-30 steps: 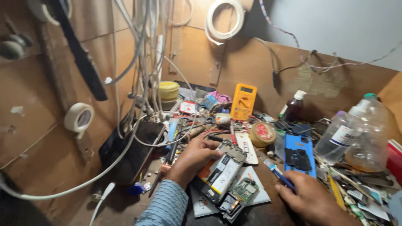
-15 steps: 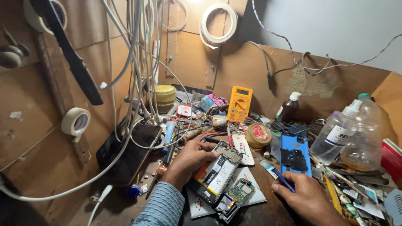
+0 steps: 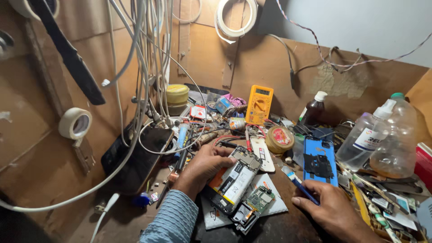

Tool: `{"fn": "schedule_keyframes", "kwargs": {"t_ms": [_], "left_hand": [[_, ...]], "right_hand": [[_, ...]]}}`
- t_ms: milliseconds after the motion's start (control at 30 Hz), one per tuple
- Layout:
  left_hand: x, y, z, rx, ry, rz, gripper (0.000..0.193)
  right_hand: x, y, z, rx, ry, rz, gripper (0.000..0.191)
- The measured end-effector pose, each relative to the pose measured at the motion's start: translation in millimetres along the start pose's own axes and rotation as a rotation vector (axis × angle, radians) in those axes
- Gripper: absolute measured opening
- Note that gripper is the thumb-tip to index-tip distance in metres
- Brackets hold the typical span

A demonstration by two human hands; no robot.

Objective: The person disassembles a smartphone, removes the back cover, and detaches the battery. They then use a multimeter to test the battery terminals and later use a pen to probe the motherboard connectors. The person handles the phone chassis, battery, and internal components throughout the clip.

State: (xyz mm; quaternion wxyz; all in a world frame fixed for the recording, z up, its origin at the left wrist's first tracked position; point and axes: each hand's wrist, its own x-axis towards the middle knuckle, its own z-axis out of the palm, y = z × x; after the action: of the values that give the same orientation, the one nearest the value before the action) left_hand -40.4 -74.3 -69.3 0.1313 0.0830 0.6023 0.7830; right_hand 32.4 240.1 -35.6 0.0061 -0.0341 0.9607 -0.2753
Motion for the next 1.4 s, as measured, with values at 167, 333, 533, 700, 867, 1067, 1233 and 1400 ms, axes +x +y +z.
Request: {"fn": "schedule_keyframes", "kwargs": {"t_ms": [167,333,533,700,867,1067,1233,1400], "left_hand": [[3,-2,0,-0.031,-0.019,-0.013,0.031],[4,-4,0,-0.031,0.008,-0.014,0.028],[4,-3,1,-0.041,-0.011,-0.014,0.026],[3,-3,2,-0.034,-0.003,-0.015,0.027],[2,-1,4,-0.025,0.003,-0.032,0.028],[-1,3,6,-0.033,-0.001,-0.035,0.029],[-3,5,8,0.005,0.038,-0.077,0.029],[-1,3,8,-0.047,0.038,-0.066,0.028]], "right_hand": [[-2,-7,-3,-0.034,0.004,-0.088,0.035],[0,-3,-7,-0.061,-0.037,-0.245,0.033],[6,9,-7,-0.014,-0.112,-0.037,0.034],[3,21,-5,0.053,-0.034,0.075,0.033],[8,27,-1,0.104,-0.040,0.049,0.033],[11,24,-2,0.067,-0.040,0.027,0.034],[10,13,1,-0.064,-0.007,0.122,0.040],[12,11,9,-0.138,0.082,0.154,0.042]]}}
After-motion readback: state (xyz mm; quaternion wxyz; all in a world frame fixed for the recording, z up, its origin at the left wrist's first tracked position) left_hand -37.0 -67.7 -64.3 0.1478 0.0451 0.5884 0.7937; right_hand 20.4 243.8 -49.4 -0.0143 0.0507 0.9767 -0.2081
